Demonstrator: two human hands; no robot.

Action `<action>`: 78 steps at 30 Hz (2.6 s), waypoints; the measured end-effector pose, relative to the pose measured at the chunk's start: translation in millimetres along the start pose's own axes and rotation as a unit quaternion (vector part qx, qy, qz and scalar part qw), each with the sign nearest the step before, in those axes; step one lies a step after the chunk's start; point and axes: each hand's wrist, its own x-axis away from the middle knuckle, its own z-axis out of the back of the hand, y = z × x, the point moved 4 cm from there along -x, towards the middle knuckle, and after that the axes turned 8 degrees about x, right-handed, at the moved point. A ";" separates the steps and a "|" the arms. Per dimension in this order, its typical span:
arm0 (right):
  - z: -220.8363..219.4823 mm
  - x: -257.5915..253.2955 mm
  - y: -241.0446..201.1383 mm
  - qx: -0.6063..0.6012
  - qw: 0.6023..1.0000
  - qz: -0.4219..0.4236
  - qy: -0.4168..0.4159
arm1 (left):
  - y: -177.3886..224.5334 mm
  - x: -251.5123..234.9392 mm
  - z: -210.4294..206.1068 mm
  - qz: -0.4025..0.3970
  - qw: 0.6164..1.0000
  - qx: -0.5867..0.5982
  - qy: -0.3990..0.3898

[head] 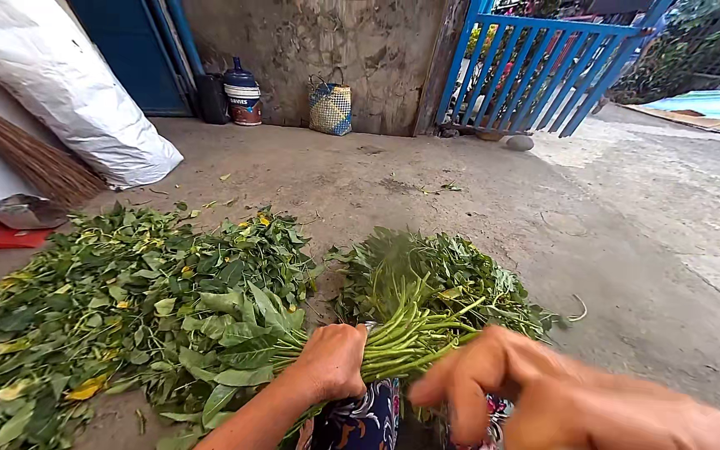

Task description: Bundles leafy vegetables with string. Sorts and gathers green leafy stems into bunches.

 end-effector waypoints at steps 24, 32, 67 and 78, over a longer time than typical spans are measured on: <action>20.6 -174.8 225.1 -0.128 0.869 -0.467 0.098 | 6.6 34.3 -33.5 -0.249 0.875 -0.132 0.393; 19.2 -118.4 237.6 -0.183 0.830 -0.519 -0.086 | 2.6 77.5 -36.5 -0.296 0.841 -0.075 0.446; 58.2 -51.7 193.4 0.220 0.891 -0.380 -0.117 | 53.3 -38.6 14.9 -0.202 0.912 -0.189 0.303; 54.5 11.3 212.8 0.110 0.886 -0.422 -0.156 | 41.0 -54.4 -50.2 -0.341 0.743 -0.179 0.547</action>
